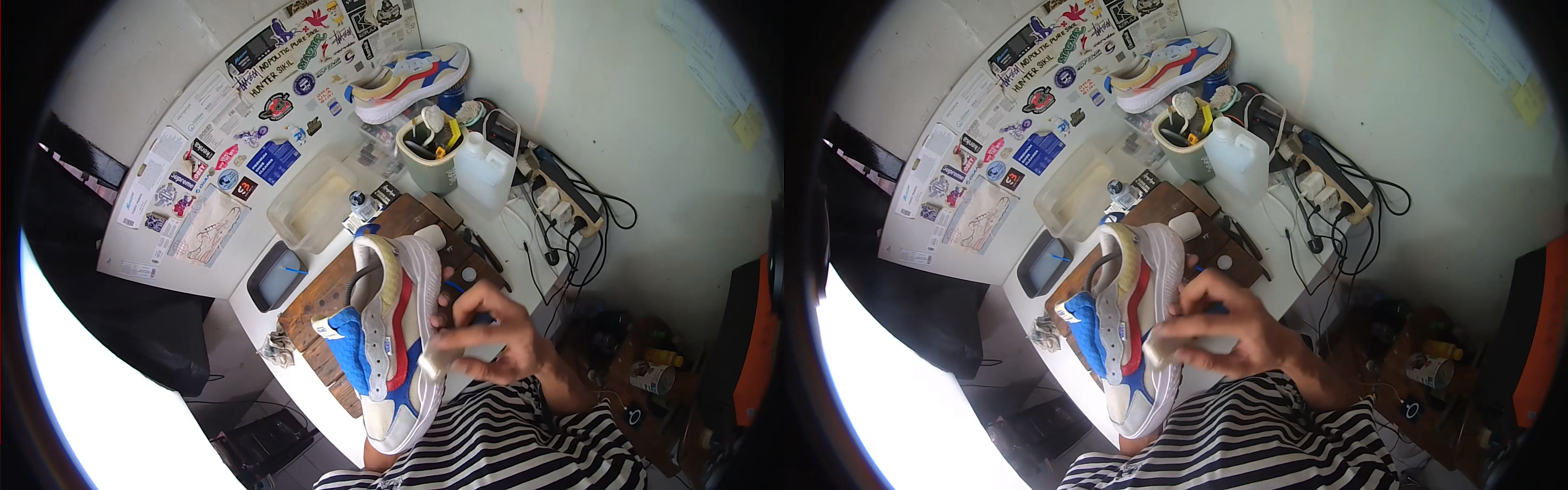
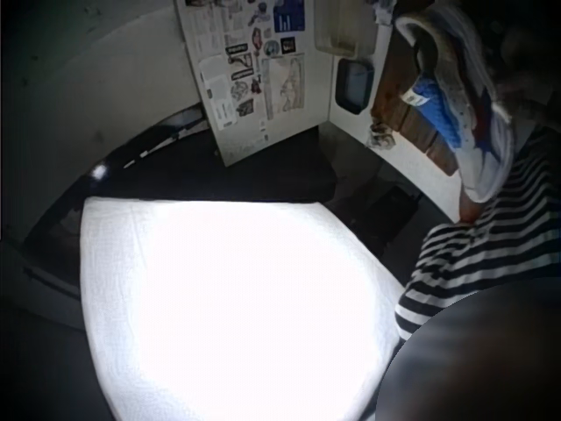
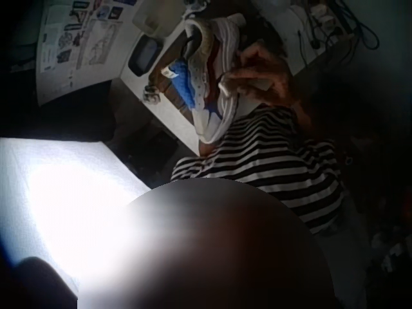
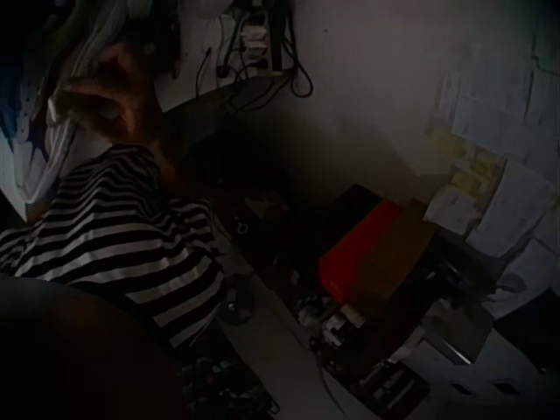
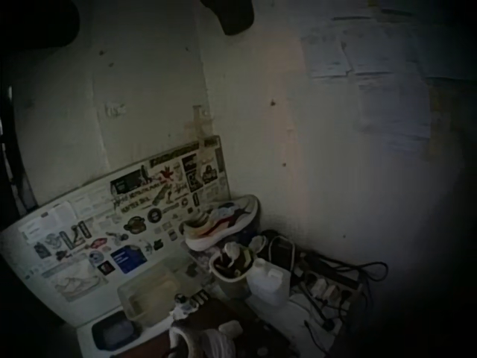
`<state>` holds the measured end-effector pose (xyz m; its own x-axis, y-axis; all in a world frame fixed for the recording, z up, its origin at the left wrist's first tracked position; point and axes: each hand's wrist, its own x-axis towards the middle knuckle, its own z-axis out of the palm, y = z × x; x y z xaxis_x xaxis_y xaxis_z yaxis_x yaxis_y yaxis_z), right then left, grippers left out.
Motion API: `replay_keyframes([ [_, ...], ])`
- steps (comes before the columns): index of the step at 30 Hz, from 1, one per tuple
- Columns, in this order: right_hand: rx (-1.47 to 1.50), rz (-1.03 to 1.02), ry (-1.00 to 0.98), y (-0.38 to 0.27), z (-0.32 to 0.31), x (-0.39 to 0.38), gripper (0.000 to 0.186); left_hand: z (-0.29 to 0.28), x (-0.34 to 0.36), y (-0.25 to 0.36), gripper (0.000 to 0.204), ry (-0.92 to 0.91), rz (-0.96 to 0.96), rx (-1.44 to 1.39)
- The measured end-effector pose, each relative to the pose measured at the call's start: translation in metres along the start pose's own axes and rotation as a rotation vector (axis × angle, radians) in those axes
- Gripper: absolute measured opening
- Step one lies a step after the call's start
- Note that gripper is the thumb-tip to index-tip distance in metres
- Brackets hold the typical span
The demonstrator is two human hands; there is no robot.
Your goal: Repairing a sneaker by using a rotary tool to grind the sole and applying dye with a brush.
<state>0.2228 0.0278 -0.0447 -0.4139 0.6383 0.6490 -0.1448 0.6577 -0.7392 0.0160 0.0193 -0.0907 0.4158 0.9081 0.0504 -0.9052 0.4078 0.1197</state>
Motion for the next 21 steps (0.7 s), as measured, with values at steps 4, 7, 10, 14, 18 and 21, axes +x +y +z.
replay_keyframes([
  [4, -0.031, -0.168, -0.265, -0.019, 0.021, 0.033, 0.035, 0.03, -0.016, -0.033, 0.09, 0.22, 0.106, -0.039],
  [7, -0.181, -0.2, -0.186, 0.027, 0.01, 0.045, 0.035, 0.022, -0.069, -0.023, 0.088, 0.252, 0.124, 0.018],
  [10, -0.442, 0.086, 0.035, 0.043, -0.023, 0.052, 0.034, 0.026, -0.006, -0.008, 0.087, 0.287, 0.149, 0.077],
  [14, -0.03, -0.188, -0.281, 0.003, 0.009, 0.045, 0.041, 0.009, -0.095, -0.021, 0.085, 0.334, 0.15, 0.158],
  [18, -0.273, 0.028, -0.024, 0.039, -0.022, 0.041, 0.035, 0.01, -0.071, -0.019, 0.084, 0.381, 0.17, 0.24],
  [21, -0.418, 0.126, 0.168, 0.049, -0.066, 0.02, 0.033, 0.011, -0.01, -0.012, 0.083, 0.41, 0.192, 0.308],
])
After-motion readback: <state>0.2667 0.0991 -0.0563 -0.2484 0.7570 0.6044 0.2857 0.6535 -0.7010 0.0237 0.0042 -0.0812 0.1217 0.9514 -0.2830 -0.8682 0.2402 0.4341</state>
